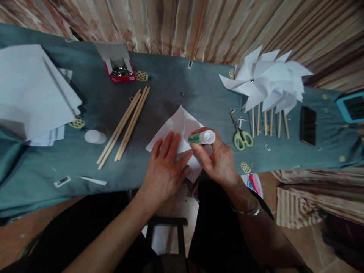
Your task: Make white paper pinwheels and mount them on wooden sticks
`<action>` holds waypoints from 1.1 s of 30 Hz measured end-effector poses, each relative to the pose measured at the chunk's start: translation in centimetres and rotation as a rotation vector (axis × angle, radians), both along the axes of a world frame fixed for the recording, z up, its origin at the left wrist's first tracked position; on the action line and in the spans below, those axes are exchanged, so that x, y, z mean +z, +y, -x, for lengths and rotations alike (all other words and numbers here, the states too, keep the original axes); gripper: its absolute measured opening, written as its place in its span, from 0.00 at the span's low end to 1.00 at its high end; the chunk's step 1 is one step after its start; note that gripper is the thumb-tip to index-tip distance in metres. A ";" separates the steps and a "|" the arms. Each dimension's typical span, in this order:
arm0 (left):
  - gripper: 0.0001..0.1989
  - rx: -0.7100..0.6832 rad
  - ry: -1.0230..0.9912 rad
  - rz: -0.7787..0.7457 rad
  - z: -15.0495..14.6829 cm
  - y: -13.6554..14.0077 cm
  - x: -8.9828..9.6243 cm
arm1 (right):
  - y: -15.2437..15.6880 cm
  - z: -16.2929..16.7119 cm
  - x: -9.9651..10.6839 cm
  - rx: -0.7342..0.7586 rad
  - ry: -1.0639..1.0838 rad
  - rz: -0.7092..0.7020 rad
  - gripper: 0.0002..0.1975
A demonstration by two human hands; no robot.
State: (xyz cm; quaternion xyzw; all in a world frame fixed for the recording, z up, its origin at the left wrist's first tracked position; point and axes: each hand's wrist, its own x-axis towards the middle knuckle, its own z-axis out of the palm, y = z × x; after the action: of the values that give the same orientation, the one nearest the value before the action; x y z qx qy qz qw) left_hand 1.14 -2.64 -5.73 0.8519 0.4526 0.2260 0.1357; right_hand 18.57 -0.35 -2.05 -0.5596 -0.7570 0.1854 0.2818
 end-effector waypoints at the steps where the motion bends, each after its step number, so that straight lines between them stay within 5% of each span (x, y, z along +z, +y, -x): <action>1: 0.19 0.001 -0.002 0.004 0.0 0.0 0.0 | 0.0 0.0 0.0 -0.001 -0.002 0.001 0.11; 33: 0.15 -0.002 0.011 0.037 -0.1 0.0 0.2 | -0.5 1.0 -0.3 0.108 0.004 -0.078 0.16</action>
State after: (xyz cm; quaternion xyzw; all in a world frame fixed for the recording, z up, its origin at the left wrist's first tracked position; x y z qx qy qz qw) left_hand 1.28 -2.61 -5.49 0.8508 0.4567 0.2127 0.1493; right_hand 17.53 -0.80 -2.34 -0.5064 -0.7921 0.1717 0.2945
